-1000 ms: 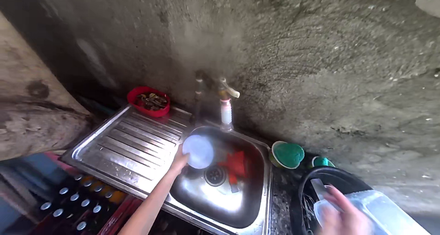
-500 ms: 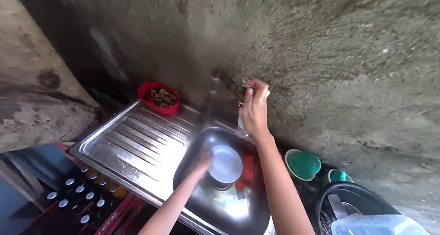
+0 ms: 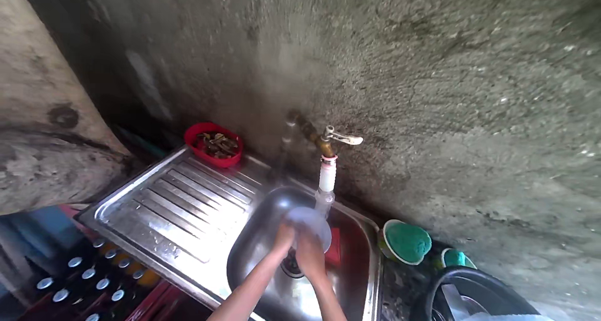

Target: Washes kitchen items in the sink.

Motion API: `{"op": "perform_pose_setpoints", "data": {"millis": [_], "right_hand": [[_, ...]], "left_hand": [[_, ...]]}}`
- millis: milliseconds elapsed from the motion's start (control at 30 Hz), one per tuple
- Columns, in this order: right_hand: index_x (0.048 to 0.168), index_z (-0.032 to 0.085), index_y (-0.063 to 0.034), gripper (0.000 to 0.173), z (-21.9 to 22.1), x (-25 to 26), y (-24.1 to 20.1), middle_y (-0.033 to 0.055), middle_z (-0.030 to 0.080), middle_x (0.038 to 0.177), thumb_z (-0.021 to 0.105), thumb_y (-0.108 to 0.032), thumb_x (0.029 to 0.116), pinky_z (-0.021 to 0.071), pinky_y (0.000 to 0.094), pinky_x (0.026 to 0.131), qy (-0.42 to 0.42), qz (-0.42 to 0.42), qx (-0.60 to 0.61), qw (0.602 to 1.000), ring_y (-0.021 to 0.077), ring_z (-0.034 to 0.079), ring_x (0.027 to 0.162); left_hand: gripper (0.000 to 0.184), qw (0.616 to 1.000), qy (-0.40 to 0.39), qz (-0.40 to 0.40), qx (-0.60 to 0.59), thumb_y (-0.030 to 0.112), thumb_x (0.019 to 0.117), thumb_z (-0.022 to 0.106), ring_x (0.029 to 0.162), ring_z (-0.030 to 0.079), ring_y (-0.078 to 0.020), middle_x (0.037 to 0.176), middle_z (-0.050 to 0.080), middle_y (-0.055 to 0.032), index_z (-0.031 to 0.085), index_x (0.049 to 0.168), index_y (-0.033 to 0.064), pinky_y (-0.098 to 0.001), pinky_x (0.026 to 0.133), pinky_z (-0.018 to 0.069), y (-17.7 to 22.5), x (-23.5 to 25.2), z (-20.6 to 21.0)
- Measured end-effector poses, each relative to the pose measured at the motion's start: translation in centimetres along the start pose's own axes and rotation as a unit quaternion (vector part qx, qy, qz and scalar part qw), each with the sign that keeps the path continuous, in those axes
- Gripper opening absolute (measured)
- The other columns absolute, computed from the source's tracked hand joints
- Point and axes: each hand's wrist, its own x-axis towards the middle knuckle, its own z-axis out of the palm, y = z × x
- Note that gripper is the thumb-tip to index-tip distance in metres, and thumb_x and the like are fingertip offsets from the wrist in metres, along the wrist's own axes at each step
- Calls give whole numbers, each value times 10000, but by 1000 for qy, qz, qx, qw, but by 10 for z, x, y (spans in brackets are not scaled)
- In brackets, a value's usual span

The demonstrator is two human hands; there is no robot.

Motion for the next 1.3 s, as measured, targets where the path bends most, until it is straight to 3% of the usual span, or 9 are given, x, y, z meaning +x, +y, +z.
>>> {"op": "perform_pose_setpoints", "data": {"millis": [100,233,333,433,500,633,833,967,1300], "right_hand": [[1645,208,-138,564,4,23,4,59,146,1722,310,-271,1107,-9,608,1264,-77,-47,-122,988,251,113,1594],[1622,280,-87,622,1,36,2,142,216,1697,377,-382,1083,-60,606,1258,48,-39,-135,989,314,134,1587],[1572,340,22,681,-30,38,-8,292,272,1635,547,-313,1016,172,617,1220,118,90,-199,969,466,239,1526],[1401,576,-31,404,-65,24,-27,228,607,1383,547,-200,1035,501,558,1006,27,175,-168,970,399,605,1258],[1251,687,-15,305,-66,-3,-22,225,698,1217,567,-183,1026,520,571,963,71,88,-99,989,402,675,1126],[998,805,-29,204,-24,-46,33,138,777,1044,672,-16,844,555,554,953,226,-296,-5,928,338,742,1013],[1508,491,-20,539,-5,-40,40,146,427,1601,409,-280,1044,216,531,1258,5,-198,-85,977,341,337,1520],[1548,417,-13,567,-8,7,13,230,303,1645,340,-355,1103,114,530,1277,17,2,-153,988,390,216,1554],[1614,335,-154,523,23,-14,5,91,324,1666,294,-293,1111,50,692,1220,58,-45,-118,990,360,260,1548]], "left_hand": [[416,998,44,40,31,138,1095,447,1313,552,-344,1395,561,-287,465,1448,-82,-461,1129,419,-5,3,3],[355,992,95,79,29,138,1081,492,1220,602,-346,1283,620,-299,574,1309,-122,-456,1080,452,-3,8,4],[400,993,97,56,17,204,1106,453,1258,584,-356,1307,617,-295,600,1289,-119,-475,1107,426,-9,-2,8],[507,993,106,-48,-36,295,1131,364,1288,544,-413,1334,587,-324,596,1293,-127,-546,1105,398,-29,-16,21],[516,980,42,-143,-134,351,1138,302,1199,575,-324,1309,603,-237,557,1374,-30,-499,1019,464,-37,-20,26],[196,877,-119,-223,-409,138,1029,388,658,660,-186,770,654,-87,555,962,61,-344,595,581,-20,-7,3],[291,978,-70,-114,-158,243,1111,429,749,590,-115,892,614,-67,585,1186,8,-288,693,524,-9,-18,4],[374,984,-48,-48,-166,244,1110,446,996,638,-242,1126,660,-209,601,1261,-61,-432,911,532,-23,-28,4],[398,993,30,-13,-115,227,1117,424,929,630,-248,1025,663,-220,649,1132,-101,-422,885,521,-28,-28,4]]}}
